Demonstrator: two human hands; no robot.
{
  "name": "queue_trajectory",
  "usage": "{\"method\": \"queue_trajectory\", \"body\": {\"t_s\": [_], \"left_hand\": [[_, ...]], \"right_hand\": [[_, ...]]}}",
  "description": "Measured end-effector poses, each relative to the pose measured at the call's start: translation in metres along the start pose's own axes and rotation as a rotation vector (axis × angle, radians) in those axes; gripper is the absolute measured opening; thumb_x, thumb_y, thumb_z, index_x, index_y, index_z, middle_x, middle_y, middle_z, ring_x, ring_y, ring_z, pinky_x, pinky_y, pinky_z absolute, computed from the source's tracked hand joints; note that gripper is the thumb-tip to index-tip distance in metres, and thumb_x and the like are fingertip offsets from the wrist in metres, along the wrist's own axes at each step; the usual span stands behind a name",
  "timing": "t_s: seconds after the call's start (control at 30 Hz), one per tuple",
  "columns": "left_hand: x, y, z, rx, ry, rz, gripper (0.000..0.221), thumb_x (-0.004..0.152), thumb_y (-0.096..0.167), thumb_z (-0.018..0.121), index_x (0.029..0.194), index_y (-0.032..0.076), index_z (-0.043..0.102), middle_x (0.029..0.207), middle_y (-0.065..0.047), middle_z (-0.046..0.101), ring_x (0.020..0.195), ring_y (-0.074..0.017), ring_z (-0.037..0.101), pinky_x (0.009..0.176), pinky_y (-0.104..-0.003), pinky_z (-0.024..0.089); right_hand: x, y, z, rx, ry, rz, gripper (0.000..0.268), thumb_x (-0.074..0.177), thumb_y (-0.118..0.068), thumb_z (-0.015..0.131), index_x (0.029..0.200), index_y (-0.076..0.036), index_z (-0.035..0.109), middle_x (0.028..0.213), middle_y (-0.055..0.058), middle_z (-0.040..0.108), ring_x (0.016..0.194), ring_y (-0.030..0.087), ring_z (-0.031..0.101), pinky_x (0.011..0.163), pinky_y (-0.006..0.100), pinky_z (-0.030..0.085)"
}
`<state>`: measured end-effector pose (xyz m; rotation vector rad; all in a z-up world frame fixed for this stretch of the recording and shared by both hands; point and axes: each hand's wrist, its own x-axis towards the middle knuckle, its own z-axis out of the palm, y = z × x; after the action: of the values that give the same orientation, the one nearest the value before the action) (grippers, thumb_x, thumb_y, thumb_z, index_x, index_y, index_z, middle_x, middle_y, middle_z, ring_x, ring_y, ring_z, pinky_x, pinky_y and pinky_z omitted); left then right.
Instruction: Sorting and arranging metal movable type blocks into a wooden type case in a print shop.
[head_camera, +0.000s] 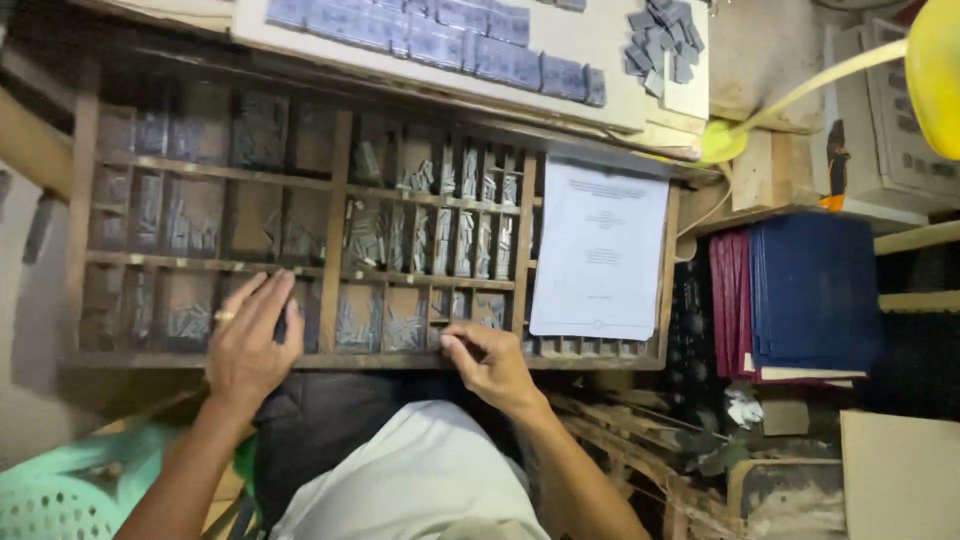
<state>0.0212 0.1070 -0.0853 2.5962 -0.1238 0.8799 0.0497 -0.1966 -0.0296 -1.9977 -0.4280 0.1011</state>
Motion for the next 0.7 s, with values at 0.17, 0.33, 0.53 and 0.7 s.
{"method": "queue_trajectory", "body": {"t_s": [0.17,0.33,0.53,0.7], "left_hand": [[0.001,-0.005,0.008,-0.010,-0.014,0.138,0.029,0.099,-0.002,0.067,0.126,-0.008,0.076,0.124,-0.018,0.077,0.116,-0.0342,0.073,0.112,-0.042,0.055],[-0.006,-0.007,0.011,0.104,-0.054,0.133,0.029,0.101,0.001,0.069,0.126,-0.008,0.081,0.123,-0.019,0.081,0.118,-0.0325,0.076,0.116,-0.040,0.058],[-0.011,-0.010,0.020,0.144,-0.081,0.138,0.031,0.098,-0.001,0.068,0.126,-0.009,0.080,0.124,-0.019,0.081,0.119,-0.0327,0.076,0.120,-0.041,0.058],[-0.016,-0.013,0.027,0.167,-0.050,0.151,0.033,0.096,-0.003,0.070,0.127,-0.008,0.081,0.123,-0.019,0.082,0.117,-0.0320,0.077,0.116,-0.038,0.057]], "right_hand": [[-0.011,0.043,-0.004,0.024,0.135,0.144,0.018,0.098,-0.021,0.067,0.098,-0.006,0.077,0.079,0.002,0.075,0.065,0.006,0.065,0.060,0.022,0.050],[-0.010,0.048,0.004,0.032,0.169,0.041,0.014,0.096,-0.014,0.068,0.095,-0.004,0.077,0.073,0.000,0.067,0.058,0.007,0.048,0.054,0.025,0.040],[-0.004,0.045,0.000,0.027,0.111,-0.045,0.013,0.098,-0.010,0.064,0.094,-0.004,0.074,0.075,0.002,0.066,0.059,0.010,0.051,0.055,0.027,0.043],[-0.003,0.048,0.002,0.011,0.107,-0.071,0.013,0.099,-0.010,0.063,0.094,-0.003,0.074,0.077,0.003,0.068,0.058,0.011,0.052,0.054,0.027,0.043]]}}
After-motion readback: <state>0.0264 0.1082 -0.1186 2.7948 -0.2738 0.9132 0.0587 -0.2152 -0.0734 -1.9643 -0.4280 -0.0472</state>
